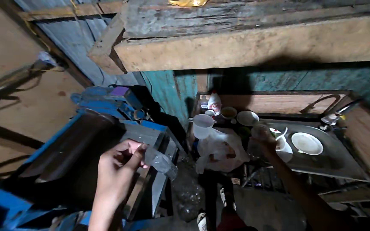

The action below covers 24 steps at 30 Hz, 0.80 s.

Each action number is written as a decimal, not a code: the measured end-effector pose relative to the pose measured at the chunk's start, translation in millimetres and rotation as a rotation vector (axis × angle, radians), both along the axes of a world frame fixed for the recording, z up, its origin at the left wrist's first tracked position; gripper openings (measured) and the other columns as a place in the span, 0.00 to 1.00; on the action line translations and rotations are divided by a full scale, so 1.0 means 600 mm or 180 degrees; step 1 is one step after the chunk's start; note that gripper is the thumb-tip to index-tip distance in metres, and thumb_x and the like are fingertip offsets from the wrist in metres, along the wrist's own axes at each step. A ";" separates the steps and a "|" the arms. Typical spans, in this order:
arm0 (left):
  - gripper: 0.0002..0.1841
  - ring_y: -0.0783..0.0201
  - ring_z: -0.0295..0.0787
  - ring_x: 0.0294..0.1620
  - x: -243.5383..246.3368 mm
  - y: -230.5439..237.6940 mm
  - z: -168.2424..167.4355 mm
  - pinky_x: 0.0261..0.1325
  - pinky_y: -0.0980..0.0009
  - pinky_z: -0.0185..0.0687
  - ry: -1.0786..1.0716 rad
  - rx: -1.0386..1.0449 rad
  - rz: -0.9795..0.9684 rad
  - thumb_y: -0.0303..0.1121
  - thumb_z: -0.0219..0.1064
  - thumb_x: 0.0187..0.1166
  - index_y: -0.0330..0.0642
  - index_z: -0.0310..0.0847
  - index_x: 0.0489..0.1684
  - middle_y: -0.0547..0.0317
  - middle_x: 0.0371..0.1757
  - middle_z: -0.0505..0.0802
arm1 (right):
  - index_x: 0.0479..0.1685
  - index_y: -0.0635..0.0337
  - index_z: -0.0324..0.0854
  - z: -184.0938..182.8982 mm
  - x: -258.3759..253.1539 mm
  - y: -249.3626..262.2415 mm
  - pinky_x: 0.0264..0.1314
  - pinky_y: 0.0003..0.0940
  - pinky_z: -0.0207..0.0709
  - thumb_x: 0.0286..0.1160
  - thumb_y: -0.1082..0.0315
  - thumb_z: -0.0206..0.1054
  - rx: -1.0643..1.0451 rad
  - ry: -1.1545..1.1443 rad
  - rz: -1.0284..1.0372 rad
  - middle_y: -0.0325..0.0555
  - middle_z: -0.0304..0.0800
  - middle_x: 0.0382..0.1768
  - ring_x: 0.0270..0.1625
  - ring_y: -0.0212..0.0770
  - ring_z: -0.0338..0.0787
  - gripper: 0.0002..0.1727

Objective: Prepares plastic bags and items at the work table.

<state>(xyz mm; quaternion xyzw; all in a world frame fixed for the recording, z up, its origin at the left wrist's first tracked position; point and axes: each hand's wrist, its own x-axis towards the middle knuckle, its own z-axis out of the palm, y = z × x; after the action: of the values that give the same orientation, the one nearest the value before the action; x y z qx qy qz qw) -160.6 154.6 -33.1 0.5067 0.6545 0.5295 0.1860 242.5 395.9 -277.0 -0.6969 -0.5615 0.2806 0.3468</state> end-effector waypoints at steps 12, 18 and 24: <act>0.11 0.77 0.83 0.18 0.010 0.001 0.014 0.27 0.80 0.86 -0.0317 0.0128 0.0123 0.18 0.62 0.76 0.46 0.79 0.27 0.72 0.18 0.85 | 0.86 0.72 0.60 -0.088 -0.001 0.034 0.87 0.57 0.63 0.68 0.54 0.80 0.0036 0.0099 0.0093 0.72 0.70 0.80 0.83 0.63 0.71 0.49; 0.09 0.77 0.84 0.19 0.014 -0.013 0.013 0.28 0.80 0.86 -0.0433 0.0195 0.0028 0.19 0.62 0.76 0.46 0.79 0.29 0.72 0.20 0.87 | 0.76 0.85 0.64 0.030 -0.058 -0.146 0.85 0.56 0.62 0.75 0.68 0.68 0.1439 0.0600 -0.0225 0.84 0.66 0.76 0.80 0.72 0.69 0.35; 0.09 0.77 0.84 0.19 0.040 -0.022 0.029 0.29 0.80 0.87 -0.0362 -0.0005 -0.0250 0.19 0.64 0.77 0.44 0.79 0.30 0.72 0.19 0.85 | 0.86 0.72 0.58 0.217 -0.320 -0.205 0.86 0.40 0.66 0.68 0.44 0.75 0.0876 0.2049 0.4035 0.53 0.72 0.83 0.86 0.40 0.69 0.53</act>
<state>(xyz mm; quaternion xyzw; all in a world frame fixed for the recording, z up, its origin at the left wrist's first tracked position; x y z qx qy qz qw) -136.8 141.6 -15.6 0.5010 0.6228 0.5492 0.2439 50.6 273.0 -146.6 -0.0702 -0.7580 0.5459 0.3501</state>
